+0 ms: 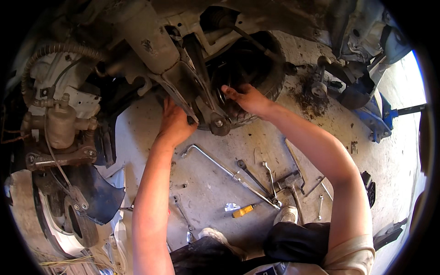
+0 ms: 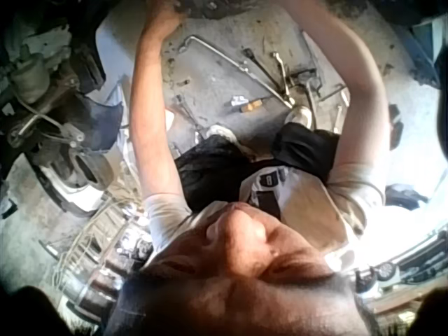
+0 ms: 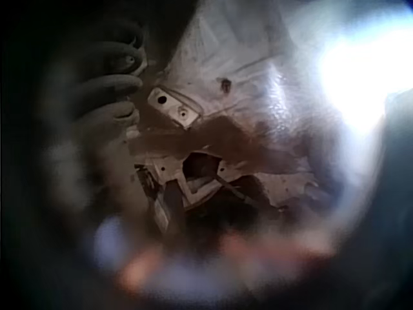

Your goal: The person works on the front suspension of a white car in a garage. They use a wrench to loosen bolts on the suspension assembly, retrieve a hammer from a tool cabinet, and then use the hammer to strike the wrench and the suspension components to loosen them further.

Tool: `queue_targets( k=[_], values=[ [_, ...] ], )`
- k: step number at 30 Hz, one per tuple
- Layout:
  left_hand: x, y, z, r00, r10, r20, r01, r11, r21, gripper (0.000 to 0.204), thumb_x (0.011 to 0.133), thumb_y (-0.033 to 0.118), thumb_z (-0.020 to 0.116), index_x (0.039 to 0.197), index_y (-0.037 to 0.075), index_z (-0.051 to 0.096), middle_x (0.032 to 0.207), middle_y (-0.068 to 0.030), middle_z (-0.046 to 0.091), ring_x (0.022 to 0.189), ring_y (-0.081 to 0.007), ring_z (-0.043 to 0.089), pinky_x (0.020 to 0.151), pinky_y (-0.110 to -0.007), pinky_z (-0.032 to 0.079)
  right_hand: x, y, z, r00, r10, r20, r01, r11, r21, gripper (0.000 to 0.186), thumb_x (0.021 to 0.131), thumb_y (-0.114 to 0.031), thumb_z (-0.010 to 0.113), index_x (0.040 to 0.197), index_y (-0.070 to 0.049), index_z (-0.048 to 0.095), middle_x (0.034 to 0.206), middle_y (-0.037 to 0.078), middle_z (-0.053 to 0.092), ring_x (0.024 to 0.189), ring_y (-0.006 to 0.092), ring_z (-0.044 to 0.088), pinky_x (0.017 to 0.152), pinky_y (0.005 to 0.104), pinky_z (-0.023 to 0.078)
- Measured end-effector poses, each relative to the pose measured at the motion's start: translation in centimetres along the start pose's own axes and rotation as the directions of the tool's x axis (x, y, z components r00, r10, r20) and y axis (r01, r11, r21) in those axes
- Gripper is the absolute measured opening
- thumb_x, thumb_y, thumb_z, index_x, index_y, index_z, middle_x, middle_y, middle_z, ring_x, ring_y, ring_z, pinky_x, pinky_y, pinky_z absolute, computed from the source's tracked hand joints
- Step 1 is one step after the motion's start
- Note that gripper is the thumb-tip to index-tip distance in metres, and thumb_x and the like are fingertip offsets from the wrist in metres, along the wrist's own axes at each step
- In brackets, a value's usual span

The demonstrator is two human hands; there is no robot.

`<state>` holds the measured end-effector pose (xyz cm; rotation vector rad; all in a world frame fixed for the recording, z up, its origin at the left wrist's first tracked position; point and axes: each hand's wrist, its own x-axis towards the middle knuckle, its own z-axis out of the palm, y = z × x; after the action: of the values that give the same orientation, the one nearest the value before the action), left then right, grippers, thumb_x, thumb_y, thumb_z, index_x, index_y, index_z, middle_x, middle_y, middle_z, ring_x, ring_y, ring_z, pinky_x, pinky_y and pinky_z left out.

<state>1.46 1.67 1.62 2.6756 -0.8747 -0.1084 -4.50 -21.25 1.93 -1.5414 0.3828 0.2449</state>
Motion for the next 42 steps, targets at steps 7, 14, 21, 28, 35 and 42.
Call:
queue_targets(
  k=[7,14,21,28,35,42],
  values=[
    [0.2,0.0,0.4,0.999,0.02,-0.031,-0.02,1.0,0.003,0.063,0.066,0.013,0.076,0.125,0.013,0.053,0.141,-0.0179,0.032,0.133,-0.0436,0.024,0.111,-0.048,0.028,1.1,1.5,-1.0,0.985,-0.157,0.067,0.152,0.986,0.075,0.042,0.089,-0.035,0.065,0.111,0.0,0.057,0.085,0.006,0.063,0.072,0.0119,0.06,0.062,0.0275,0.048],
    [0.5,0.2,0.6,0.996,0.057,-0.063,-0.057,0.998,-0.005,0.062,0.066,0.013,0.076,0.124,0.011,0.053,0.139,-0.0181,0.034,0.131,-0.043,0.027,0.109,-0.048,0.029,1.8,3.6,-1.2,0.928,-0.37,0.05,0.369,0.929,0.021,0.04,0.09,-0.038,0.062,0.105,-0.001,0.06,0.076,0.005,0.063,0.068,0.012,0.06,0.061,0.026,0.048],
    [0.4,0.3,0.3,0.997,0.063,-0.049,-0.062,0.998,0.025,0.066,0.066,0.013,0.076,0.127,0.011,0.051,0.141,-0.0179,0.032,0.132,-0.0428,0.026,0.109,-0.047,0.03,2.5,2.5,-1.2,0.991,-0.017,0.136,0.027,0.997,-0.07,0.035,0.089,-0.032,0.064,0.108,-0.004,0.06,0.083,0.006,0.064,0.073,0.0121,0.06,0.062,0.0258,0.048],
    [0.3,0.3,0.3,0.998,0.036,-0.043,-0.035,0.999,0.024,0.065,0.067,0.014,0.076,0.127,0.011,0.051,0.14,-0.0181,0.032,0.132,-0.0426,0.026,0.11,-0.047,0.029,1.4,2.7,-0.8,0.967,-0.247,0.069,0.24,0.966,0.1,0.035,0.093,-0.031,0.059,0.113,-0.002,0.061,0.094,0.005,0.065,0.083,0.0121,0.061,0.068,0.0258,0.048],
    [0.3,0.5,0.2,0.998,0.043,-0.047,-0.041,0.999,0.036,0.064,0.068,0.015,0.076,0.127,0.01,0.051,0.14,-0.0187,0.032,0.131,-0.042,0.026,0.11,-0.046,0.029,1.7,2.1,-1.1,0.988,-0.134,0.079,0.139,0.988,-0.067,0.039,0.093,-0.035,0.059,0.112,-0.001,0.059,0.088,0.006,0.064,0.077,0.0123,0.06,0.065,0.0266,0.048],
    [0.2,0.5,0.1,0.999,0.028,-0.034,-0.026,0.999,0.046,0.061,0.067,0.014,0.076,0.124,0.009,0.053,0.14,-0.019,0.032,0.131,-0.0415,0.027,0.111,-0.045,0.029,1.3,1.0,-1.3,0.99,0.015,0.144,-0.015,1.0,0.003,0.037,0.093,-0.03,0.059,0.111,0.002,0.058,0.09,0.008,0.064,0.079,0.012,0.06,0.068,0.0259,0.049]
  ],
)
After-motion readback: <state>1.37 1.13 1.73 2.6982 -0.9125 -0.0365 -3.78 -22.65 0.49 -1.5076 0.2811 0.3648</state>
